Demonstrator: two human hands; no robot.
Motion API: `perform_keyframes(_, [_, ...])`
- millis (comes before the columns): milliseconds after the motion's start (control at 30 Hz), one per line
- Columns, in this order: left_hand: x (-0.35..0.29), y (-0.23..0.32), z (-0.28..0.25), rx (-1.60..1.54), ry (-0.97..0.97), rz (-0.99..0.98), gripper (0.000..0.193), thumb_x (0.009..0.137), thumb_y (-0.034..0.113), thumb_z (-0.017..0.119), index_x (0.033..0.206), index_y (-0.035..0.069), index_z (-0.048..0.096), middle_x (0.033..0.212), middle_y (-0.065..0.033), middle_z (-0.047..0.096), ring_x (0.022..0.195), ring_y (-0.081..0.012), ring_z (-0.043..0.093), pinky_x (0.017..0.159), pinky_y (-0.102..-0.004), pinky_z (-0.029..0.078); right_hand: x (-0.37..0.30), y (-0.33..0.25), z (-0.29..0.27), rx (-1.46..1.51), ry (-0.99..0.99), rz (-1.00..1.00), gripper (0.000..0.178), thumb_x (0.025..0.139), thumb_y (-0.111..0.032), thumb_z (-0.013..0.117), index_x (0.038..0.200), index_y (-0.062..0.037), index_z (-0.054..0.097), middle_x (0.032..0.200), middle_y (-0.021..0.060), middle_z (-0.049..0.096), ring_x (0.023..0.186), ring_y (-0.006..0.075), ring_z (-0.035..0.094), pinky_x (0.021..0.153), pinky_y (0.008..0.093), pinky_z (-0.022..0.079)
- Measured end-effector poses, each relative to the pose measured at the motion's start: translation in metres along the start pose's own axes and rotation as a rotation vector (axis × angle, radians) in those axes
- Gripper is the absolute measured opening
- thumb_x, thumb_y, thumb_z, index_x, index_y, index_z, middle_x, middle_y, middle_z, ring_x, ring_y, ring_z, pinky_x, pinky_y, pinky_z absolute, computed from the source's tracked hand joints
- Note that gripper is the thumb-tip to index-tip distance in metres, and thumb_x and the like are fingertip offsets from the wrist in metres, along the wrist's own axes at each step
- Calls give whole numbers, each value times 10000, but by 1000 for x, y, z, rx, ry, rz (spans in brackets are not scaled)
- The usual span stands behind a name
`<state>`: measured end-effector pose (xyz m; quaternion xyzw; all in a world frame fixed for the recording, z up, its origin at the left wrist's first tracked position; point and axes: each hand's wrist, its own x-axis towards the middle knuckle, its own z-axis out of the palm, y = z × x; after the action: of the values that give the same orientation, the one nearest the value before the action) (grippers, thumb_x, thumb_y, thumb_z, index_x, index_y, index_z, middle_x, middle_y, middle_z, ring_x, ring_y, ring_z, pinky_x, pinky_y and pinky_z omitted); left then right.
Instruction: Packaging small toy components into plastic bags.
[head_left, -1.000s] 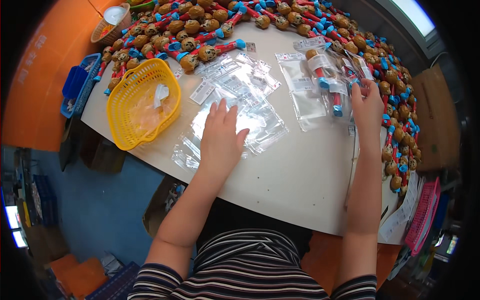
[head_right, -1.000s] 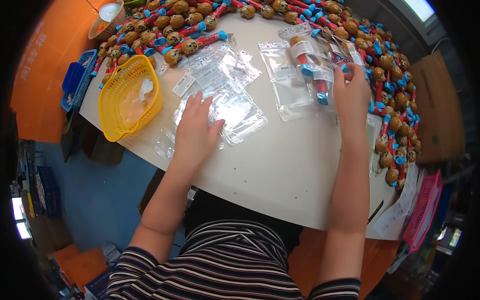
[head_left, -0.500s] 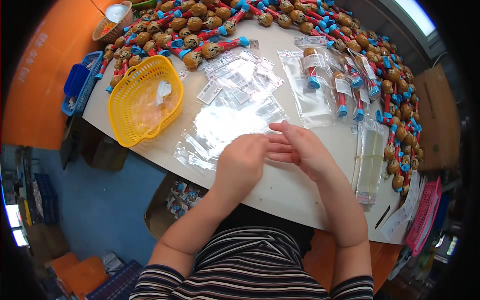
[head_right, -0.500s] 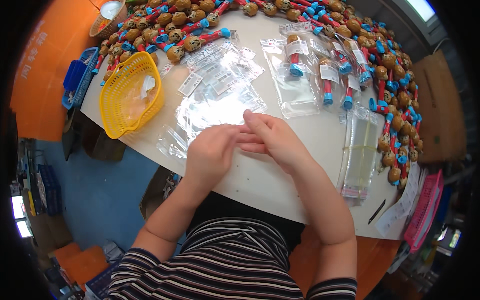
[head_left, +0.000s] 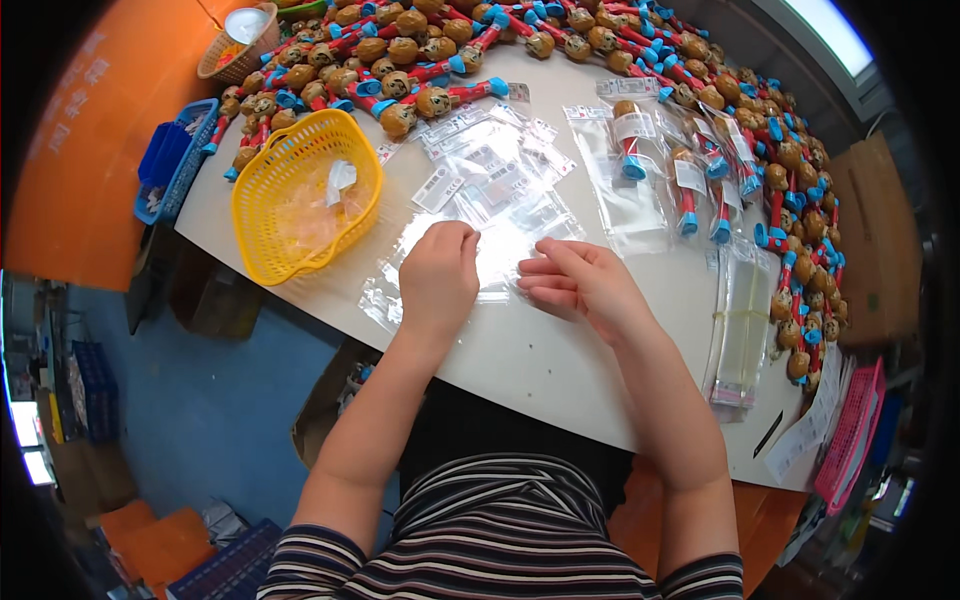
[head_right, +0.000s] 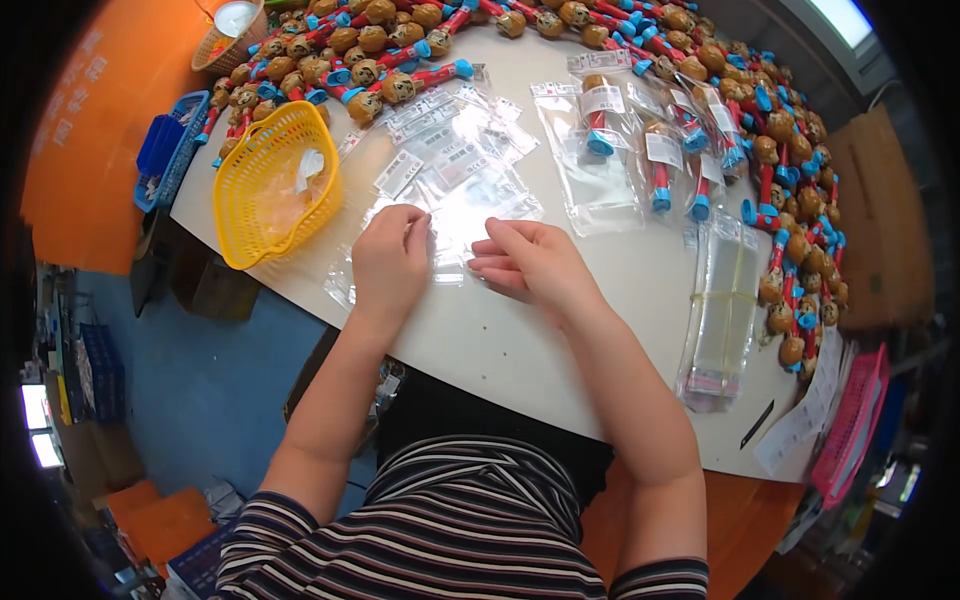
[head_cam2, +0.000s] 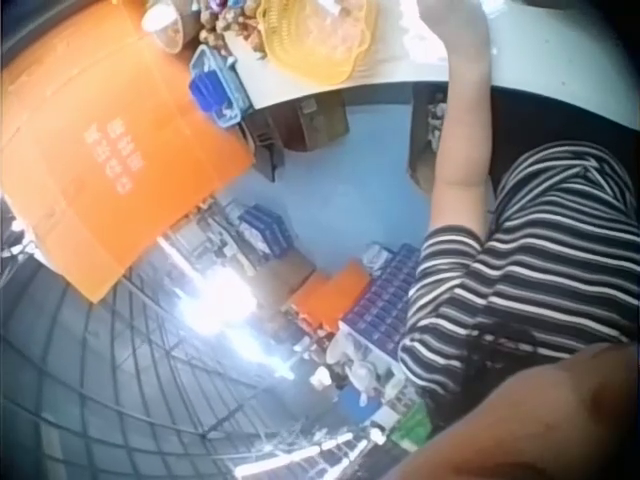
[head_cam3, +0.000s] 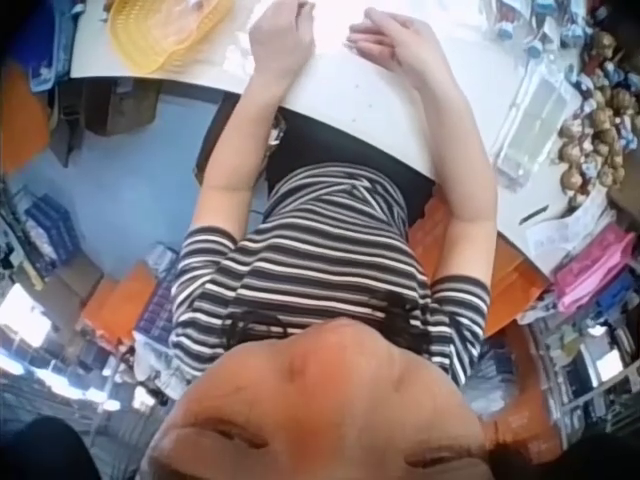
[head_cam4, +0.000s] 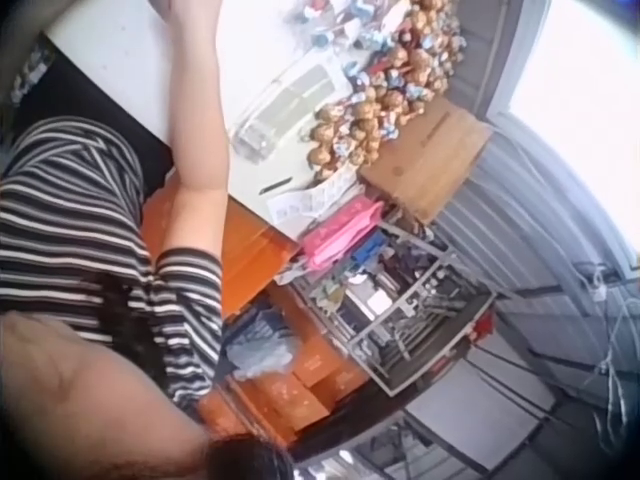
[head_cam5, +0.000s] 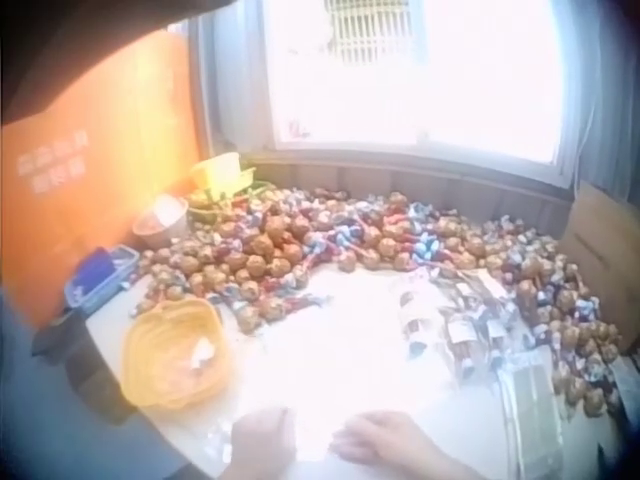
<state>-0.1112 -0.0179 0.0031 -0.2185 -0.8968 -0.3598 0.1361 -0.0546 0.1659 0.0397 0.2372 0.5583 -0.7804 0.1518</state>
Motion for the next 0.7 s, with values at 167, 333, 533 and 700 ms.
perform_keyframes(167, [-21, 33, -11, -131, 15, 134, 92, 814, 37, 688, 886, 17, 634, 885, -122, 665, 799, -325, 648, 721, -371, 532, -8, -2, 11, 113, -35, 25, 394, 972, -261, 597, 1159, 85, 575, 1071, 176, 676, 902, 196, 696, 770, 270, 589])
perform_keyframes(333, [-33, 37, -21, -230, -147, 229, 187, 800, 94, 735, 945, 8, 652, 941, -135, 688, 866, -317, 667, 769, -372, 537, -2, 18, -7, 22, -10, -46, 343, 962, -240, 617, 1097, 75, 612, 993, 155, 698, 827, 177, 698, 733, 265, 586])
perform_keyframes(533, [-35, 55, -19, -253, -107, 13, 305, 782, 133, 761, 1026, -15, 652, 993, -172, 684, 898, -344, 664, 789, -391, 533, -11, 31, 9, 5, 218, -89, 220, 916, -171, 686, 937, 41, 634, 890, 140, 706, 732, 159, 688, 629, 250, 564])
perform_keyframes(700, [-34, 67, -8, -96, -156, 66, 311, 809, 122, 726, 1068, -26, 638, 1029, -187, 675, 919, -352, 658, 799, -392, 529, -6, 45, 11, 101, 269, -284, 265, 891, -201, 727, 802, 28, 628, 764, 119, 699, 635, 109, 648, 530, 229, 520])
